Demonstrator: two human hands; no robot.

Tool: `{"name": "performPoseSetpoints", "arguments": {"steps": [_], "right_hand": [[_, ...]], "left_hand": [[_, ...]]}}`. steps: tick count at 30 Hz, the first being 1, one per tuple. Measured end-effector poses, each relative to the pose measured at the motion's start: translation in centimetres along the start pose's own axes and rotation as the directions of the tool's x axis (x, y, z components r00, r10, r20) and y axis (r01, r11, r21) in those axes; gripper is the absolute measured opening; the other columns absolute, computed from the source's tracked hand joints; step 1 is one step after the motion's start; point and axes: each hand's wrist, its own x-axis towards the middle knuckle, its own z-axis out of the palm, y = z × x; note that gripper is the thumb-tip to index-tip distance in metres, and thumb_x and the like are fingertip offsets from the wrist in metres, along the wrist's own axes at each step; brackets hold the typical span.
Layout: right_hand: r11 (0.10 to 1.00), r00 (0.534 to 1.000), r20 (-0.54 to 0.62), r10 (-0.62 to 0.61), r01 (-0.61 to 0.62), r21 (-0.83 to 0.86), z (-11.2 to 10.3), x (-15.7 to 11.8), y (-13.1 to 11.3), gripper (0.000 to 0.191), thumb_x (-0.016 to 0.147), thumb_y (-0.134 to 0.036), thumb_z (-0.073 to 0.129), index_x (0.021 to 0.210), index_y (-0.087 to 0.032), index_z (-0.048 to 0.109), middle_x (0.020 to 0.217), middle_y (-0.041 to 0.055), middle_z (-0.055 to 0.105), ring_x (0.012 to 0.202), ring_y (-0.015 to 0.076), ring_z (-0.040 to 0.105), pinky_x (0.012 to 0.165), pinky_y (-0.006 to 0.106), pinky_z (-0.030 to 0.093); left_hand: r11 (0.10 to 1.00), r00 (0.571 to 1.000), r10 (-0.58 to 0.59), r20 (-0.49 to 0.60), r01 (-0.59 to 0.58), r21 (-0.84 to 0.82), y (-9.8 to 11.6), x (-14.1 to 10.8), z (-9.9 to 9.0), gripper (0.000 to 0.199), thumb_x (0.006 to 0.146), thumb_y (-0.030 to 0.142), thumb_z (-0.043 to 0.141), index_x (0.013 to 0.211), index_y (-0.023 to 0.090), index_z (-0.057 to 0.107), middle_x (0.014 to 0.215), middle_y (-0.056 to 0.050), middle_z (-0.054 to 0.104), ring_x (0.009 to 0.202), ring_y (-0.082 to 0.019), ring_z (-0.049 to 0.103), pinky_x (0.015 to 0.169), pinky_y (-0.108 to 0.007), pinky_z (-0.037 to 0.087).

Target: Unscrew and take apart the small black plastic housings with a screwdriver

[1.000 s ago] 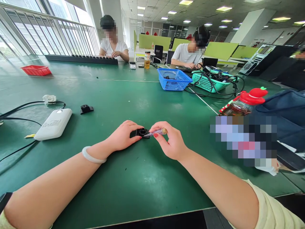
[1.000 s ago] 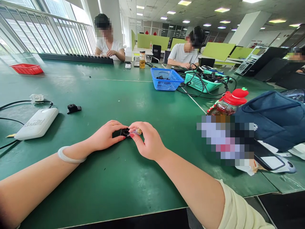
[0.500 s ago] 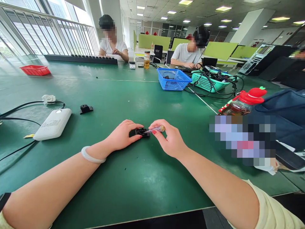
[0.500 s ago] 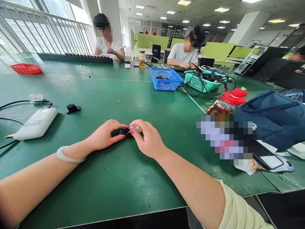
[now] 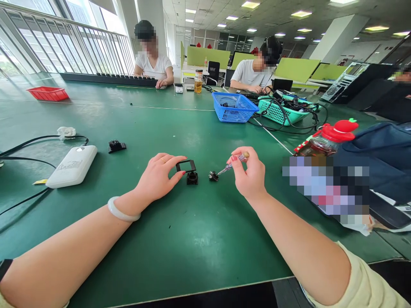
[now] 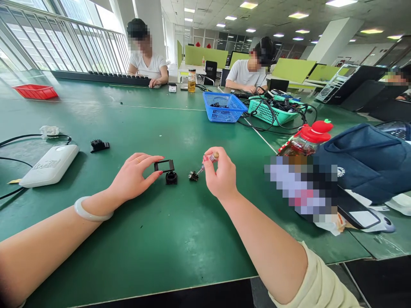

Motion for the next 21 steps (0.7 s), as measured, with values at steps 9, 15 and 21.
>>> {"name": "performPoseSetpoints", "arguments": {"steps": [9,15,21], "right_hand": [[0.996,0.979,0.204,0.003,-0.021,0.086,0.7,-0.8,-0.8,0.012,0.097,-0.036,0.05,0.099,-0.025,0.055,0.087,0.0029,0.073,0.082,0.0197,0.07,0.078,0.035,0.054],[0.987,0.964,0.267,-0.02,-0.023,0.156,1.0,-1.1,-1.5,0.01,0.097,-0.034,0.051,0.098,-0.026,0.057,0.091,0.0035,0.073,0.085,0.0197,0.069,0.079,0.035,0.054],[0.954,0.939,0.338,-0.066,-0.041,0.298,1.2,-1.6,-2.1,0.008,0.097,-0.029,0.053,0.102,-0.025,0.058,0.095,0.0035,0.074,0.088,0.0176,0.071,0.082,0.034,0.056]], "left_hand": [[0.923,0.959,-0.167,0.229,0.071,0.377,1.4,-1.7,-1.5,0.04,0.095,0.042,0.048,0.127,0.028,0.067,0.101,-0.01,0.073,0.106,-0.035,0.056,0.089,-0.046,0.045],[0.931,0.955,-0.177,0.237,0.084,0.355,1.8,-1.5,-2.3,0.044,0.091,0.059,0.05,0.098,0.024,0.076,0.093,-0.012,0.07,0.094,-0.035,0.06,0.083,-0.049,0.048],[0.996,0.975,0.089,0.205,-0.089,-0.01,1.8,-1.3,-0.8,0.051,0.091,0.055,0.055,0.131,0.023,0.057,0.136,-0.011,0.056,0.126,-0.032,0.049,0.108,-0.048,0.04]]}}
